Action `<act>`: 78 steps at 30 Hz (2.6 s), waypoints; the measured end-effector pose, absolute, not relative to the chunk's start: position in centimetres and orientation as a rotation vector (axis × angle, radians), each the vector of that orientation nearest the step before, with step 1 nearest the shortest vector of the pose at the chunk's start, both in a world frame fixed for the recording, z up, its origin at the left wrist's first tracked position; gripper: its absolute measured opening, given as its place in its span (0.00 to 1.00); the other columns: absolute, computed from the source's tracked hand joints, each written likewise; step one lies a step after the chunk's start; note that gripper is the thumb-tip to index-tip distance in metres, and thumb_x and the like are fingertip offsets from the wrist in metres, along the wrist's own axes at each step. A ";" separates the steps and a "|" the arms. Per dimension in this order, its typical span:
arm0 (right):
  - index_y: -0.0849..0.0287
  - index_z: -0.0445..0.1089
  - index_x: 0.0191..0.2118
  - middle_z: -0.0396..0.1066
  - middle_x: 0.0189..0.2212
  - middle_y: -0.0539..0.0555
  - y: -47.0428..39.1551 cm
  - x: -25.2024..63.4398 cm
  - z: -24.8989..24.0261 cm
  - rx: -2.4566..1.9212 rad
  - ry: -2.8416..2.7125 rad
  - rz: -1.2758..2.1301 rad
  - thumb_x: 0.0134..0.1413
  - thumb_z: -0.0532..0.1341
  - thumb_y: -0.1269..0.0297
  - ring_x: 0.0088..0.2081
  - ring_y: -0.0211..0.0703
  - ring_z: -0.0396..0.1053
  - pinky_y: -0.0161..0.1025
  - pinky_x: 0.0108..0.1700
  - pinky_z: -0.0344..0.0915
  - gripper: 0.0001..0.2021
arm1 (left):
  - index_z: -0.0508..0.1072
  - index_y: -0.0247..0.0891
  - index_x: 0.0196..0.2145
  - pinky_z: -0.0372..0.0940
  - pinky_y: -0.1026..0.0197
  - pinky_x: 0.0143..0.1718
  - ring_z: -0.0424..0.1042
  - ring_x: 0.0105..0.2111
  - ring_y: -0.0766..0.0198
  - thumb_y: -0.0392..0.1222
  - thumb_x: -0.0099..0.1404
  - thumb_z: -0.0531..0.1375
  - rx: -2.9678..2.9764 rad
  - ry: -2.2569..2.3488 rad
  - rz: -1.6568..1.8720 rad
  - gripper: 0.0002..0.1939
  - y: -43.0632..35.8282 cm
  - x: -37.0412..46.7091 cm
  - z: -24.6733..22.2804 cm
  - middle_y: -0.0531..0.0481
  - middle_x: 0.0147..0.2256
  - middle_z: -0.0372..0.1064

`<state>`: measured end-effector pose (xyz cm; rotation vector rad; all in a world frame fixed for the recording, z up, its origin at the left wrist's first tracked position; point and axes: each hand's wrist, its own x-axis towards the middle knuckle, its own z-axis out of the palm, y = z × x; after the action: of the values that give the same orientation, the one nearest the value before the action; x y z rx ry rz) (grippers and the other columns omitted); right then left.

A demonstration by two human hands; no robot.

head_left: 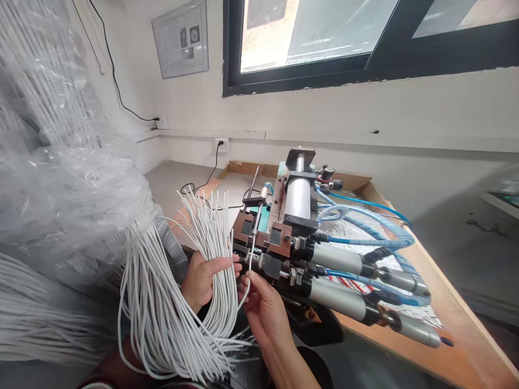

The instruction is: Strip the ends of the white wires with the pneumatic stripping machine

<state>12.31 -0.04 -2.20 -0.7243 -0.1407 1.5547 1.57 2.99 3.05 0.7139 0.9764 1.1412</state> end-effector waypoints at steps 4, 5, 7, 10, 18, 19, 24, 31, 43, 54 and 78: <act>0.63 0.68 0.19 0.62 0.16 0.46 0.3 12.3 -2.2 -0.705 -0.109 1.585 0.32 0.70 0.66 0.19 0.30 0.57 0.29 0.20 0.56 0.10 | 0.72 0.32 0.30 0.68 0.62 0.25 0.73 0.24 0.61 0.34 0.45 0.64 0.770 0.975 1.178 0.11 2.9 1.8 3.3 0.49 0.25 0.74; 0.63 0.68 0.19 0.63 0.16 0.46 0.3 12.2 -2.2 -0.704 -0.107 1.586 0.32 0.70 0.66 0.19 0.30 0.58 0.29 0.21 0.56 0.10 | 0.72 0.32 0.29 0.67 0.62 0.24 0.73 0.24 0.61 0.34 0.45 0.64 0.788 0.980 1.187 0.10 2.9 1.8 3.3 0.50 0.24 0.73; 0.63 0.69 0.20 0.64 0.17 0.47 0.3 12.1 -2.4 -0.704 -0.108 1.586 0.33 0.70 0.66 0.19 0.31 0.59 0.30 0.22 0.57 0.10 | 0.72 0.33 0.27 0.66 0.64 0.22 0.72 0.22 0.62 0.33 0.44 0.64 0.816 0.990 1.200 0.08 2.9 1.9 3.4 0.52 0.21 0.71; 0.62 0.70 0.22 0.65 0.19 0.48 0.2 12.0 -2.3 -0.692 -0.126 1.588 0.33 0.70 0.65 0.22 0.33 0.61 0.32 0.24 0.59 0.09 | 0.72 0.34 0.27 0.65 0.65 0.22 0.70 0.20 0.65 0.32 0.43 0.63 0.840 0.987 1.209 0.09 2.8 1.8 3.3 0.53 0.21 0.70; 0.62 0.73 0.33 0.57 0.16 0.44 -1.1 11.4 -2.1 -0.884 -0.542 1.515 0.39 0.67 0.58 0.18 0.29 0.51 0.29 0.19 0.48 0.14 | 0.71 0.35 0.24 0.63 0.64 0.26 0.67 0.23 0.66 0.28 0.41 0.63 0.968 0.972 1.220 0.09 2.0 1.1 2.3 0.54 0.22 0.69; 0.62 0.73 0.33 0.57 0.16 0.44 -1.2 11.3 -2.2 -0.935 -0.608 1.468 0.39 0.67 0.57 0.17 0.28 0.49 0.29 0.18 0.46 0.15 | 0.71 0.35 0.23 0.62 0.64 0.27 0.67 0.24 0.66 0.28 0.41 0.63 0.978 0.977 1.235 0.08 2.0 1.1 2.3 0.54 0.22 0.69; 0.61 0.72 0.34 0.58 0.15 0.45 -0.8 11.4 -1.4 -1.007 -0.656 1.309 0.40 0.65 0.53 0.17 0.30 0.51 0.30 0.18 0.47 0.17 | 0.72 0.34 0.24 0.63 0.63 0.29 0.67 0.25 0.65 0.27 0.41 0.63 1.025 0.941 1.162 0.09 1.5 1.2 2.8 0.53 0.23 0.70; 0.60 0.70 0.24 0.62 0.17 0.46 -0.8 11.6 -1.0 -0.995 -0.625 1.269 0.39 0.66 0.56 0.19 0.31 0.55 0.29 0.21 0.53 0.12 | 0.72 0.34 0.27 0.64 0.63 0.28 0.67 0.24 0.65 0.28 0.40 0.63 0.969 0.923 1.161 0.12 1.1 0.5 2.1 0.54 0.23 0.71; 0.62 0.72 0.27 0.61 0.17 0.46 -3.2 11.9 -2.8 -1.066 -0.460 1.333 0.36 0.68 0.58 0.17 0.27 0.49 0.28 0.18 0.44 0.13 | 0.72 0.35 0.25 0.66 0.62 0.23 0.71 0.21 0.62 0.34 0.41 0.65 0.800 1.093 1.113 0.10 1.3 -0.2 1.5 0.54 0.20 0.70; 0.63 0.73 0.29 0.47 0.13 0.41 -2.5 11.4 -2.2 -1.054 -0.618 1.479 0.38 0.66 0.53 0.16 0.29 0.41 0.31 0.18 0.40 0.16 | 0.73 0.35 0.25 0.63 0.58 0.32 0.69 0.26 0.60 0.30 0.40 0.65 0.944 0.984 1.230 0.11 1.4 0.2 2.2 0.51 0.24 0.72; 0.62 0.71 0.22 0.64 0.17 0.48 -1.1 11.8 -2.3 -1.035 -0.313 1.262 0.33 0.69 0.59 0.17 0.29 0.51 0.30 0.17 0.45 0.12 | 0.73 0.34 0.29 0.65 0.58 0.37 0.70 0.29 0.62 0.32 0.42 0.65 0.924 0.942 1.349 0.13 3.4 1.4 2.3 0.52 0.27 0.73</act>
<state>11.83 -1.12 -2.28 -1.0354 -0.3131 1.2622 1.40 3.39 2.34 0.9238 0.9422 1.3487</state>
